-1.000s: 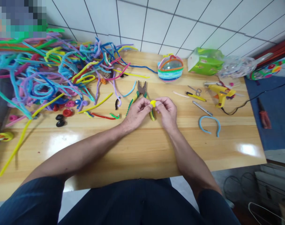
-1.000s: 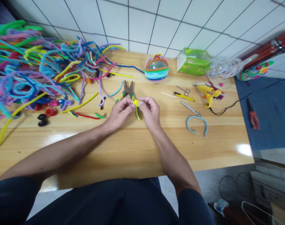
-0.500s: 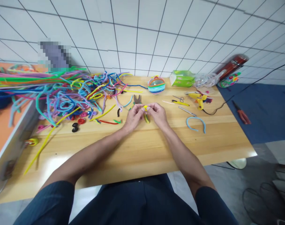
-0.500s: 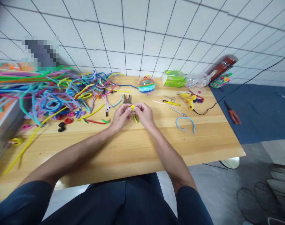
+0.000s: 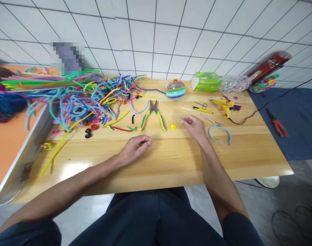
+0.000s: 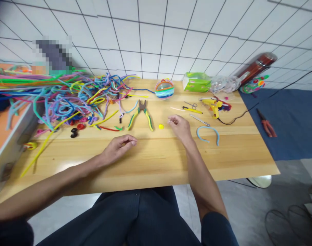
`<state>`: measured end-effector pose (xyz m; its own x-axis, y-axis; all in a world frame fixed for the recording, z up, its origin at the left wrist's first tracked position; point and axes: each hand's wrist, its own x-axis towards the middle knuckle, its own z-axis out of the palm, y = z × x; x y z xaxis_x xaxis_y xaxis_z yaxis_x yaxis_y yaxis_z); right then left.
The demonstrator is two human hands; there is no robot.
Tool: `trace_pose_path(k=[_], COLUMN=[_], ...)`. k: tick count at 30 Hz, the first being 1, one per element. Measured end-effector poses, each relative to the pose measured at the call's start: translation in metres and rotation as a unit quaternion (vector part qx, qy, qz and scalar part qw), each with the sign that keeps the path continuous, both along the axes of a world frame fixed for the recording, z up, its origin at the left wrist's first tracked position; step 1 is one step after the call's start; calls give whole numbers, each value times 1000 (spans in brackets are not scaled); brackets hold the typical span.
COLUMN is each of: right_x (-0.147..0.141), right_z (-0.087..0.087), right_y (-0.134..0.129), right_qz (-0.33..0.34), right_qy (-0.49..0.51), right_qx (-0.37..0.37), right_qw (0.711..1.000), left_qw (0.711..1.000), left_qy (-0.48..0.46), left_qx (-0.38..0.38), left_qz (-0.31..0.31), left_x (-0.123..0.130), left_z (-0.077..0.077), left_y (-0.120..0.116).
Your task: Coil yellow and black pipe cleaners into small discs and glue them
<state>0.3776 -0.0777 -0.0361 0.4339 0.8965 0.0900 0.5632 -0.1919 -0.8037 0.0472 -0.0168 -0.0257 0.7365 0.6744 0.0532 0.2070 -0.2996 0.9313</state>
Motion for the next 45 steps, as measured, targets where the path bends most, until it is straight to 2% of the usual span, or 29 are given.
trace_pose_path(k=[3, 6, 11, 15, 19, 23, 28, 32, 36, 39, 41, 43, 45], right_x=[-12, -24, -19, -11, -13, -16, -16, -12, -9, -8, -9, -10, -11], right_z=[-5, -11, -24, -28, -26, -25, -28, -32, -35, -33, -31, -29, -29], right_y=[-1, 1, 3, 3, 0, -3, -4, -3, -3, -3, -4, -4, -5], right_qz=[110, 133, 72, 11, -52, -111, -125, -134, -135, -132, -133, -135, -132], right_qy=[-42, -107, -164, -136, -85, -24, -6, 12, 26, 34, 39, 44, 46], right_qx=[-3, -9, 10, 56, 86, 81, 74, 71, 67, 63, 65, 68, 65], right_qw=[993, 985, 984, 989, 991, 990, 989, 988, 988, 989, 988, 987, 988], left_qw=[999, 996, 991, 983, 986, 992, 994, 986, 977, 971, 960, 935, 887], left_qy=[17, 18, 7, -9, -8, -32, -60, -74, -61, -13, 49, 142, 244], left_qx=[50, 84, 133, 180, 161, 119, 91, 146, 203, 226, 240, 231, 196], left_qz=[-8, -24, -23, -31, -33, -11, 31, 32, 27, 72, 137, 230, 340], left_x=[-9, -6, 4, 7, 7, 6, 2, -4, -18, -44, -69, -100, -130], left_z=[-4, -10, -24, -35, -39, -37, -31, -21, -3, 7, 8, 5, 2], left_y=[-9, -13, -11, -11, -12, -12, -14, -14, -6, 4, 13, 23, 33])
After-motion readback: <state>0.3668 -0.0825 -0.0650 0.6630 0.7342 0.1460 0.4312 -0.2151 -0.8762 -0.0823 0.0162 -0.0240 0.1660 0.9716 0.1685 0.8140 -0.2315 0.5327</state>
